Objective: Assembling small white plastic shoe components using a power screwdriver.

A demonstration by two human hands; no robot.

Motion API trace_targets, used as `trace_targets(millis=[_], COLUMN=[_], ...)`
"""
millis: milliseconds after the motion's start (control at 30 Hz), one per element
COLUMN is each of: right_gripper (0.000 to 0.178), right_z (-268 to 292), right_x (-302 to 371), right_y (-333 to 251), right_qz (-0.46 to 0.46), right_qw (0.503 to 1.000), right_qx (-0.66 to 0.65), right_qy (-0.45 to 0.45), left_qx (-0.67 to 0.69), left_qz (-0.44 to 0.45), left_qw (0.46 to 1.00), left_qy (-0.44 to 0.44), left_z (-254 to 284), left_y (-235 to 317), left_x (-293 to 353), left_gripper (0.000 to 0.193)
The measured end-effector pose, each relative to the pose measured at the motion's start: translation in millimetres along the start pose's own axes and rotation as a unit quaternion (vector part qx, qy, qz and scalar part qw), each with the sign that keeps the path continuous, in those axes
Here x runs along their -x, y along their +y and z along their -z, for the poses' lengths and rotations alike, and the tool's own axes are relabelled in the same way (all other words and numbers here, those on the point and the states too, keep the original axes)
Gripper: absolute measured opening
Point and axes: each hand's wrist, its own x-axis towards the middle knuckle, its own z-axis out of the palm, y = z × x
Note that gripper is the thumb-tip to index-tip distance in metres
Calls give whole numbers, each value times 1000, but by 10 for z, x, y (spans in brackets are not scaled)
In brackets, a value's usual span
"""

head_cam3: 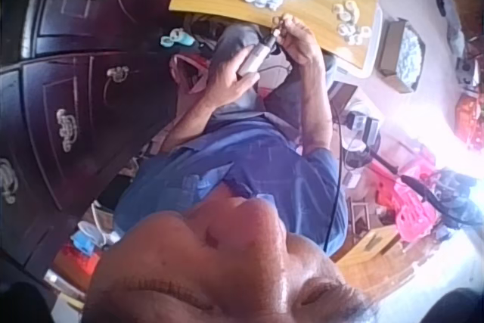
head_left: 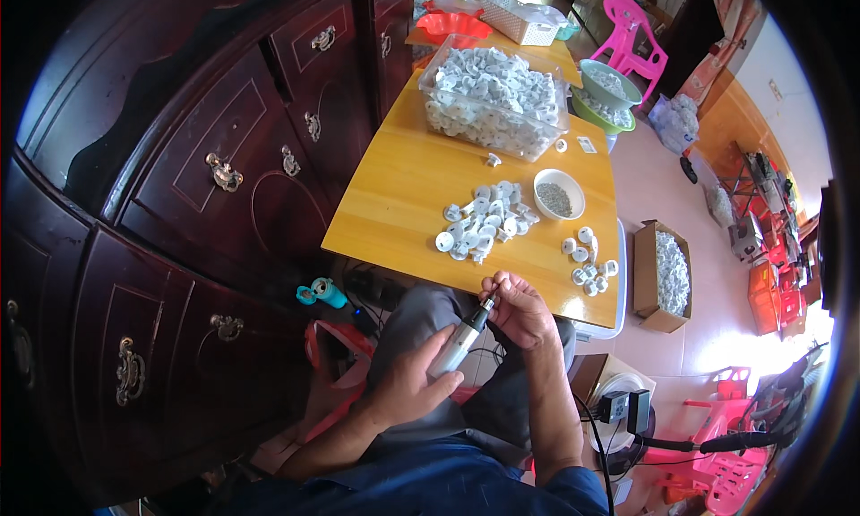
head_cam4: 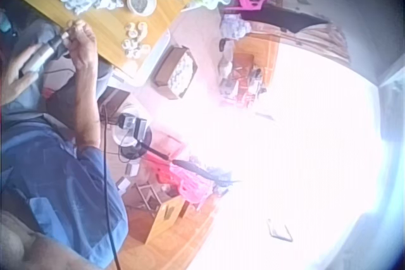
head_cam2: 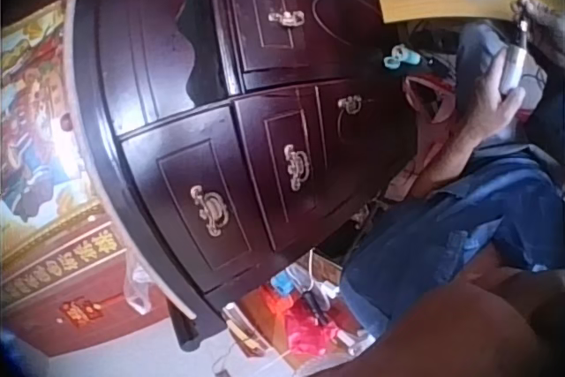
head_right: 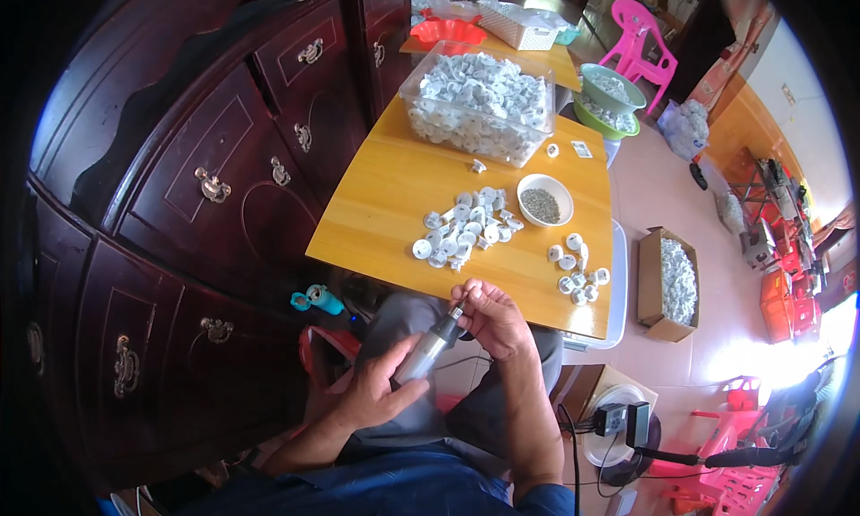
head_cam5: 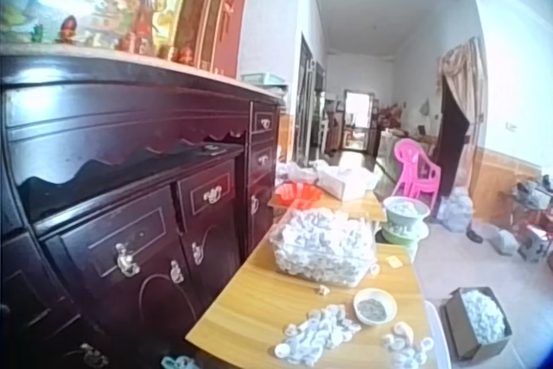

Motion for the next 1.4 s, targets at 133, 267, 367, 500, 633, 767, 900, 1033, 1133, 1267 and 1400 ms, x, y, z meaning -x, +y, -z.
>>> trace_targets(millis=[133, 267, 367, 500, 633, 767, 900, 1033, 1133, 1267, 1400], right_gripper=[13, 16, 20, 30, 36, 39, 42, 39, 35, 29, 18], right_z=[-18, -54, -54, -251, -83, -138, -167, -126, -90, -53, 72], right_x=[0, -32, -59, -57, -133, -256, -478, -663, -677, -575, -432], right_y=[11, 8, 5, -57, -163, -195, -162, -181, -178, -165, -134], right_qz=[1, -9, -14, -24, 24, 24, 38, 24, 19, 46, 53], right_qw=[999, 999, 999, 1000, 986, 895, 782, 687, 677, 760, 822], right_qx=[-26, -39, -26, -11, 145, 375, 550, 659, 680, 607, 531], right_qy=[-19, -24, -26, -2, 83, 239, 291, 305, 281, 227, 201], left_qx=[7, -9, -24, -20, -14, -15, -12, 6, 5, 18, 17], left_qz=[-1, -15, -25, -24, -21, 11, -14, 24, 28, 49, 39], left_qw=[1000, 1000, 999, 999, 998, 998, 997, 999, 999, 998, 999], left_qy=[-11, 3, 20, 33, 51, 51, 70, 46, 46, 37, 34], left_z=[0, -13, -21, -10, 2, 32, 16, 40, 41, 48, 22], left_y=[45, 22, 57, 35, -1, -23, -88, -57, -62, -39, -64], left_x=[-19, -15, -6, -10, -5, 8, 2, 11, 14, 15, 9], left_gripper=[61, 61, 62, 63, 63, 62, 61, 62, 62, 62, 61])
